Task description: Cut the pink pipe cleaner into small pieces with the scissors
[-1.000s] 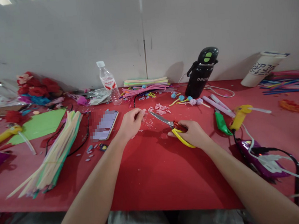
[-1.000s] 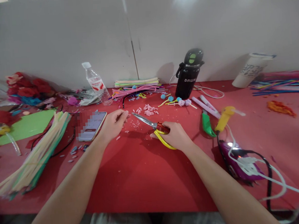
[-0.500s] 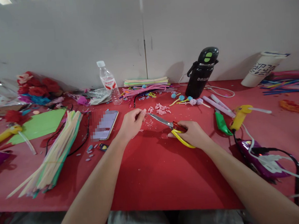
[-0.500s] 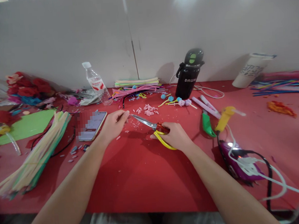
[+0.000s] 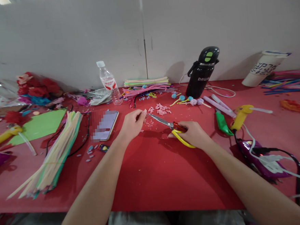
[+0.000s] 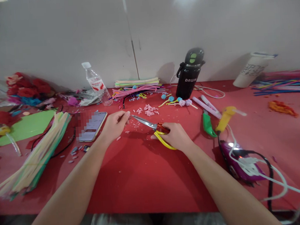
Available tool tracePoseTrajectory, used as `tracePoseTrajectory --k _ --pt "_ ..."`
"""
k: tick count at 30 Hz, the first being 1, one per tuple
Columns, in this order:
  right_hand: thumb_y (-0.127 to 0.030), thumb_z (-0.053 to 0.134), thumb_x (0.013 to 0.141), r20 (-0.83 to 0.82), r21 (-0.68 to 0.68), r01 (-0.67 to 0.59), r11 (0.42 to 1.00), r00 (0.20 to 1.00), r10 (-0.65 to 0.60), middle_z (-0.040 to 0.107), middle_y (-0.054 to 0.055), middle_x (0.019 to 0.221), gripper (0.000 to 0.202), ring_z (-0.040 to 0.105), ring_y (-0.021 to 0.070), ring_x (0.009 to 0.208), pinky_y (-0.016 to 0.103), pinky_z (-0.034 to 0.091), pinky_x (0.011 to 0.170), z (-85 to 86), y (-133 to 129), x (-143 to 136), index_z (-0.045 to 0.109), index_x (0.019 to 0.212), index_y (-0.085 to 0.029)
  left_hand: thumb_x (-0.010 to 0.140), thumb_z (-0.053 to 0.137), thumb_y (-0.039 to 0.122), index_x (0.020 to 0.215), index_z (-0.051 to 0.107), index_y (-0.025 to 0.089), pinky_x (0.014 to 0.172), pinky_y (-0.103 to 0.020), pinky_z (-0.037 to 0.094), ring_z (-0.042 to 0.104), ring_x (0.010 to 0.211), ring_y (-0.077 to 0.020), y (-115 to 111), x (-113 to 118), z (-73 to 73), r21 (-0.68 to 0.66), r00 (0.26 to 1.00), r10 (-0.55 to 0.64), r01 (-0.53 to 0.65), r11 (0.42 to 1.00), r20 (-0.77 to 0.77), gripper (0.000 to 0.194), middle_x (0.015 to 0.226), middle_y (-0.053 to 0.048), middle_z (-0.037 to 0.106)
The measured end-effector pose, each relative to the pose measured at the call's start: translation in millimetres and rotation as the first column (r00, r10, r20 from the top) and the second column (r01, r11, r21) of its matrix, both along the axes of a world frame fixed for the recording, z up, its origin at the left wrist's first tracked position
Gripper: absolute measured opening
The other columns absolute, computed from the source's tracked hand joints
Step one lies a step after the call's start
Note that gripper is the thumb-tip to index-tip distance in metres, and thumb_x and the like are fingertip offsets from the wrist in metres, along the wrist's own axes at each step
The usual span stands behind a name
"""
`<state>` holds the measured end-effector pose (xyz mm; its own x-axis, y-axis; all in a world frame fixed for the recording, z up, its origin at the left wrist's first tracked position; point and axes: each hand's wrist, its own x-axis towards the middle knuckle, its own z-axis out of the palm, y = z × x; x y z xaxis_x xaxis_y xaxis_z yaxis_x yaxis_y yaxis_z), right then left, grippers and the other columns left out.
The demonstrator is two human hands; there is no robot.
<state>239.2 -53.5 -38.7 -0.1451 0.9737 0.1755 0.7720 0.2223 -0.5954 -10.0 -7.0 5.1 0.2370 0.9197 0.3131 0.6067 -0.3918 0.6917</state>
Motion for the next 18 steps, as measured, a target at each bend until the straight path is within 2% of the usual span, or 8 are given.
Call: tracePoseTrajectory --k 8,13,18 --pt "-0.071 0.060 0.064 -0.007 0.014 0.060 0.998 0.998 -0.059 0.035 -0.004 0.054 0.056 0.026 0.0091 0.053 0.024 0.019 0.046 2.9 -2.2 -2.2 0.041 0.058 -0.018 0.089 0.038 0.049 0.066 0.050 0.017 0.057 -0.023 0.034 0.048 0.058 -0.0106 -0.6 0.5 -0.7 -0.003 1.000 0.014 -0.014 1.000 0.007 0.041 0.061 0.001 0.052" --pt "-0.067 0.063 0.064 -0.011 -0.010 0.040 0.999 0.999 -0.041 0.036 -0.005 0.054 0.053 0.027 0.0090 0.052 0.023 0.019 0.046 1.7 -3.7 -1.6 0.043 0.060 -0.019 0.090 0.036 0.048 0.063 0.044 0.017 0.053 -0.023 0.028 0.039 0.054 -0.0097 -1.7 0.6 0.4 0.032 0.999 0.027 -0.026 0.999 -0.036 0.042 0.054 0.003 0.042" --pt "-0.064 0.064 0.064 -0.011 -0.027 0.022 0.999 1.000 -0.023 0.035 -0.005 0.055 0.050 0.027 0.0090 0.053 0.023 0.020 0.045 0.5 -3.3 -0.5 0.045 0.060 -0.018 0.090 0.036 0.047 0.064 0.047 0.017 0.053 -0.023 0.027 0.039 0.054 -0.0095 -1.9 0.5 0.6 0.045 0.998 0.035 -0.033 0.998 -0.058 0.042 0.055 0.003 0.040"
